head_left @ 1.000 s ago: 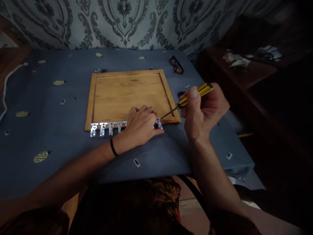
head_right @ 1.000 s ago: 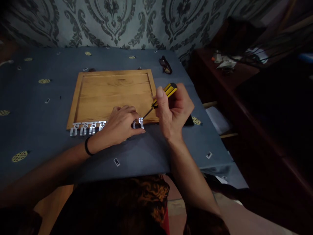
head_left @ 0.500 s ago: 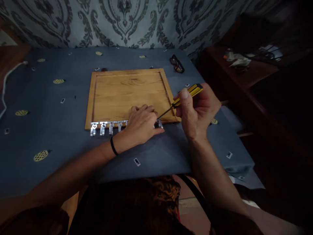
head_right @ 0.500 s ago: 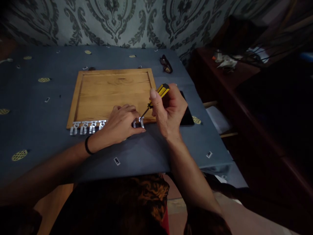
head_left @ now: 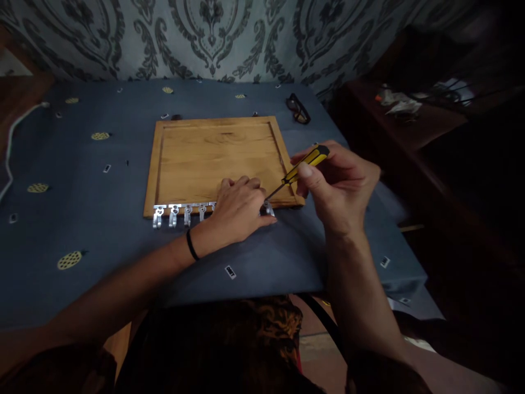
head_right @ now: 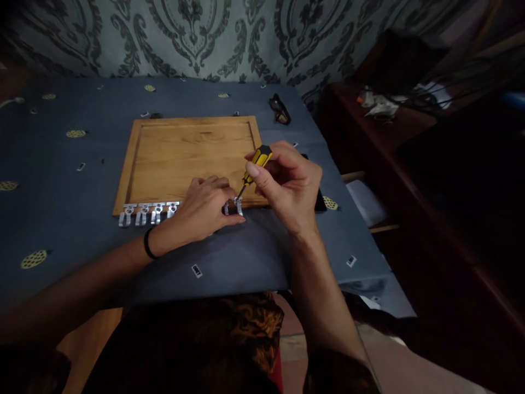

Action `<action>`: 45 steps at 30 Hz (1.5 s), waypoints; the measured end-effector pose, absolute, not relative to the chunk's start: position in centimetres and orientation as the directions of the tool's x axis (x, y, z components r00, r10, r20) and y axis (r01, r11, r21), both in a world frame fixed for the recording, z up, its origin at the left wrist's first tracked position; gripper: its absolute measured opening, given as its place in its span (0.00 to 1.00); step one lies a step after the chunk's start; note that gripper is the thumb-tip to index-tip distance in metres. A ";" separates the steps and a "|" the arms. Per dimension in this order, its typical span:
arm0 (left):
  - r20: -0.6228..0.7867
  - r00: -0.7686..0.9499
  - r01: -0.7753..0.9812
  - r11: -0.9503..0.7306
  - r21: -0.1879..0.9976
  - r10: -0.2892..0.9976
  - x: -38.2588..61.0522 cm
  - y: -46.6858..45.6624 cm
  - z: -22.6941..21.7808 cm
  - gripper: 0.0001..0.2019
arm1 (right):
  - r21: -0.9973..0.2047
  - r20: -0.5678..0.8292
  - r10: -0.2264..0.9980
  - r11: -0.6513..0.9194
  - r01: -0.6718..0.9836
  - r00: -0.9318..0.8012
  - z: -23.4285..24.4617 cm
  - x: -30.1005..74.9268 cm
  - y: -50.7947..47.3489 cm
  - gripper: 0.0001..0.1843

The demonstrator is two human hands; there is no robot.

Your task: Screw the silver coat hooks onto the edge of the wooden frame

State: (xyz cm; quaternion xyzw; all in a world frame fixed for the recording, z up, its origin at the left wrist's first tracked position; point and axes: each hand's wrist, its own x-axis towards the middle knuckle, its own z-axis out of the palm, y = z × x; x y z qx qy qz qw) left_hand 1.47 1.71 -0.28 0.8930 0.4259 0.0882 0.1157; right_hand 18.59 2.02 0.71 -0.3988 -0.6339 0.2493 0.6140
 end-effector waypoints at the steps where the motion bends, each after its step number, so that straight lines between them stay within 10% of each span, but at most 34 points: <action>1: 0.060 0.622 0.740 -0.612 0.279 0.780 1.4 1.7 -0.3 0.18 | -0.807 0.580 0.810 0.558 0.195 0.081 0.7 18.4 2.0 0.14; 12: 0.041 0.620 0.741 -0.602 0.296 0.784 1.5 1.7 -0.2 0.18 | -0.719 0.672 0.570 0.655 0.232 0.474 -0.3 17.2 2.5 0.21; 45: 0.023 0.624 0.745 -0.604 0.282 0.781 1.5 1.7 0.1 0.18 | -0.815 0.567 0.823 0.552 0.177 0.044 0.4 19.0 2.2 0.11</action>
